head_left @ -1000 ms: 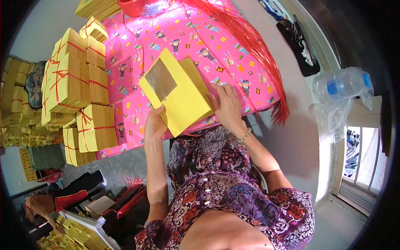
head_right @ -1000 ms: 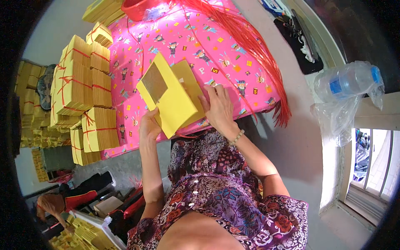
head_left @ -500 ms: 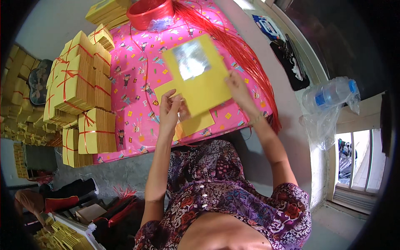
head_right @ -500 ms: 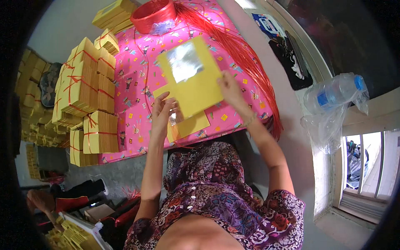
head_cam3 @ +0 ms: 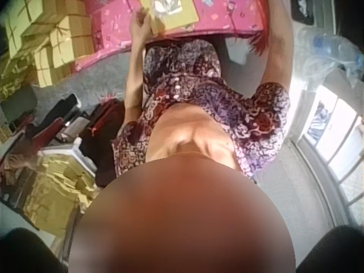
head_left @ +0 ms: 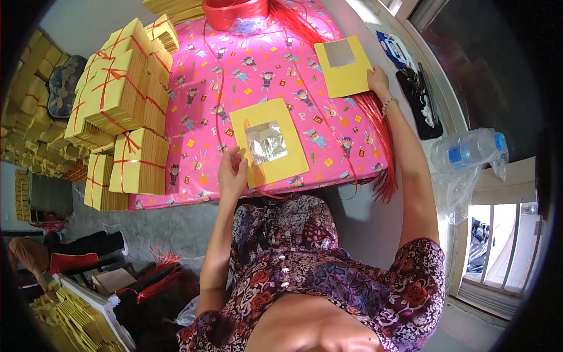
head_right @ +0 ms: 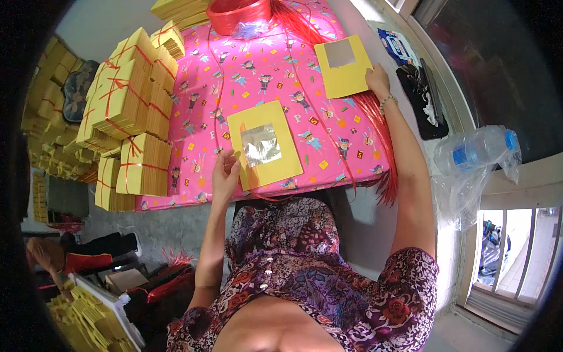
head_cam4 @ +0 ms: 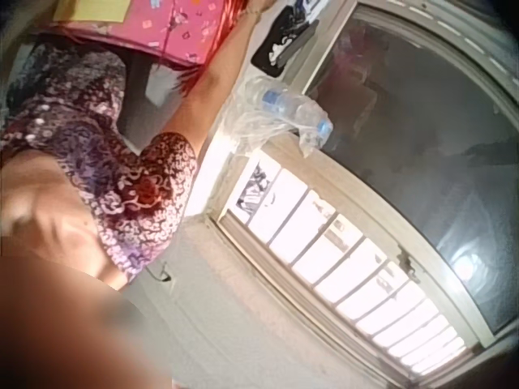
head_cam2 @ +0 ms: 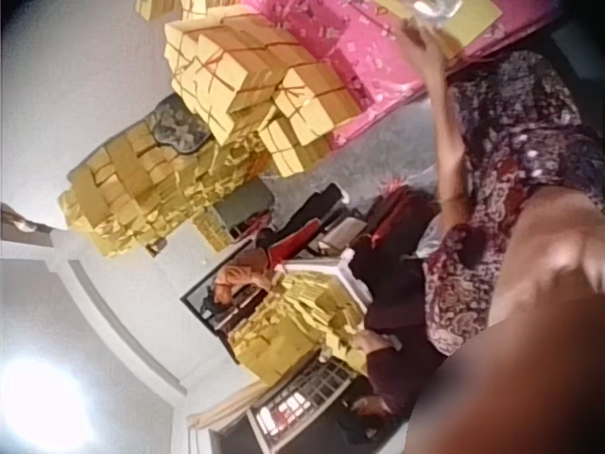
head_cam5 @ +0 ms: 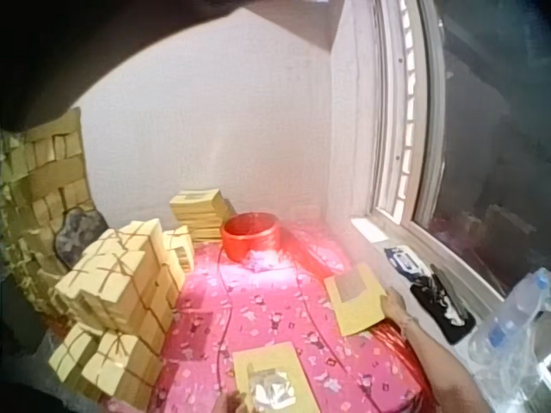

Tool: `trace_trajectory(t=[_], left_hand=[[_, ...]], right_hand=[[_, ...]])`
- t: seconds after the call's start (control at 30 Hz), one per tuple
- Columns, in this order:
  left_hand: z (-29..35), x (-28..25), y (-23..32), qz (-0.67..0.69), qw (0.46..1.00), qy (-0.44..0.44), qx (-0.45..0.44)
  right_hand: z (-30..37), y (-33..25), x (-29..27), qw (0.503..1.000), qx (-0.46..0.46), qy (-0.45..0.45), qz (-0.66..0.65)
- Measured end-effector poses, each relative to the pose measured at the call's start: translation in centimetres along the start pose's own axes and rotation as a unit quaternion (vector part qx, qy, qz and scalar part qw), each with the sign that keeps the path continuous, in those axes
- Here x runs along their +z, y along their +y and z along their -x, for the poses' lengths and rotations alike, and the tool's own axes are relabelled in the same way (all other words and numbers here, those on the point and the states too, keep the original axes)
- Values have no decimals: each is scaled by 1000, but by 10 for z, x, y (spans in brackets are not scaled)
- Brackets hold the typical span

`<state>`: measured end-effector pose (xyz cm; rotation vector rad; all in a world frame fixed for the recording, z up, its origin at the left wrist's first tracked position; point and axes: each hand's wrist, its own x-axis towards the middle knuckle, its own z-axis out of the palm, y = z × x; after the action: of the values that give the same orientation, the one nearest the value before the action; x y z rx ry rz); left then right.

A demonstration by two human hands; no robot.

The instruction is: Counting, stacking, and bundling yellow joss paper with red plastic ribbons.

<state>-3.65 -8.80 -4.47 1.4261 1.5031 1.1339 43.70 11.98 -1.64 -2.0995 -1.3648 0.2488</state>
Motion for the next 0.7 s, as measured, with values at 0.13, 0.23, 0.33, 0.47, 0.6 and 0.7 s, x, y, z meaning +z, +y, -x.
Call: trace_trajectory(t=[0.13,0.23,0.33,0.47,0.6,0.7], left_hand=[[-11,-3,4,-119,993,-2,-10],[-22,1,23,-169,985,1,-24],[-38,3,8,-198,980,8,-15],[-51,18,9,-230,972,30,-27],[-54,25,5,-117,990,49,-58],[-56,24,6,67,995,9,-78]], right_hand=[[46,-51,-7,960,-126,126,217],[94,-81,-2,982,-171,4,74],[164,-109,24,962,-125,-236,-59],[216,-116,50,952,-139,-265,-64],[226,-112,65,955,-78,-261,-116],[219,-104,72,949,-29,-272,-157]])
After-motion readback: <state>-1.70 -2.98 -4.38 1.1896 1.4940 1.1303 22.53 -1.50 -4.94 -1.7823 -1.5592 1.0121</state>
